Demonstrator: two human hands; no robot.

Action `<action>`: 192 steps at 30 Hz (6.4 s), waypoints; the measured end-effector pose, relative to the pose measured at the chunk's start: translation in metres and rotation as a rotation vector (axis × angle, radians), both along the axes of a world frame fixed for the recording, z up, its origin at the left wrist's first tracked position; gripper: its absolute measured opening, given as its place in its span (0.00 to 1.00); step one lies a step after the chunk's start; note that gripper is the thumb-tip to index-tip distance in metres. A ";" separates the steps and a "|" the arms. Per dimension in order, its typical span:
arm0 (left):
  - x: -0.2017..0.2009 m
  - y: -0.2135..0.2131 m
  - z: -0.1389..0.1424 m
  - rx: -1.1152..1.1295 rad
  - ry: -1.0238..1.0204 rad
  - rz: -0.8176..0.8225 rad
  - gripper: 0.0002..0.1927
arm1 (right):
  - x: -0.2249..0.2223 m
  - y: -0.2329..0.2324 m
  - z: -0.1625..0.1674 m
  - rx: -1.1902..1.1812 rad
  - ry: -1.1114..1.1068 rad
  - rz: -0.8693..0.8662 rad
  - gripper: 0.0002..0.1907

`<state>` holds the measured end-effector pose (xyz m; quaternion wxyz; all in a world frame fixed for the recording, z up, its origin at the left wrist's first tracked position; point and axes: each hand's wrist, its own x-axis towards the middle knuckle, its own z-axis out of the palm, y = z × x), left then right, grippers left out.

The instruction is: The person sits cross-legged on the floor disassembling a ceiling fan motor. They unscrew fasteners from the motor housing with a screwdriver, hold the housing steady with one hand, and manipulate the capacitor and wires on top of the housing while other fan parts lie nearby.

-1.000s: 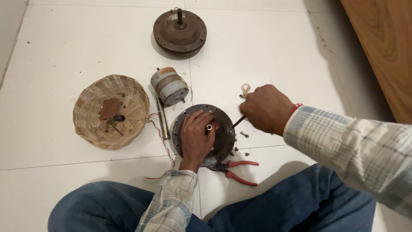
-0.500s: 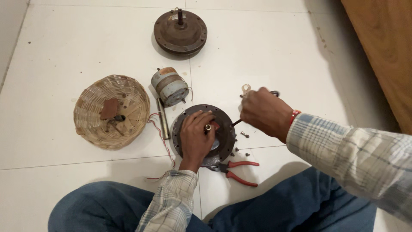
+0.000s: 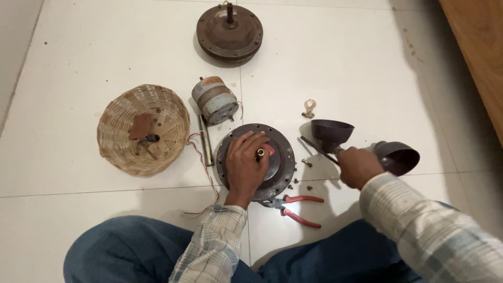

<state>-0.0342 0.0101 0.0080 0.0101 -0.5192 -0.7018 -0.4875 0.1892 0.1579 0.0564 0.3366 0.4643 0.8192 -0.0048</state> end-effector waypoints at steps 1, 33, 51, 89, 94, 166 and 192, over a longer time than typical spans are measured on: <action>0.000 -0.002 0.000 -0.005 -0.010 -0.002 0.11 | 0.002 -0.005 -0.005 -0.018 0.056 -0.041 0.11; -0.012 -0.105 -0.012 -0.522 -0.088 0.095 0.16 | -0.066 -0.082 -0.008 0.072 1.267 0.043 0.14; -0.004 -0.101 -0.007 -0.449 -0.031 0.201 0.09 | -0.062 -0.084 -0.016 0.144 1.314 0.058 0.07; 0.010 -0.088 -0.013 -0.568 -0.065 0.341 0.06 | -0.052 -0.087 -0.043 0.277 1.210 0.025 0.09; 0.010 -0.087 -0.004 -0.587 -0.073 0.330 0.06 | -0.054 -0.087 -0.043 0.221 1.252 -0.009 0.08; 0.019 -0.080 0.004 -0.653 -0.233 0.431 0.09 | -0.043 -0.096 -0.036 0.180 1.232 0.005 0.08; 0.019 -0.081 0.000 -0.639 -0.251 0.412 0.09 | -0.044 -0.097 -0.035 0.123 1.213 -0.045 0.09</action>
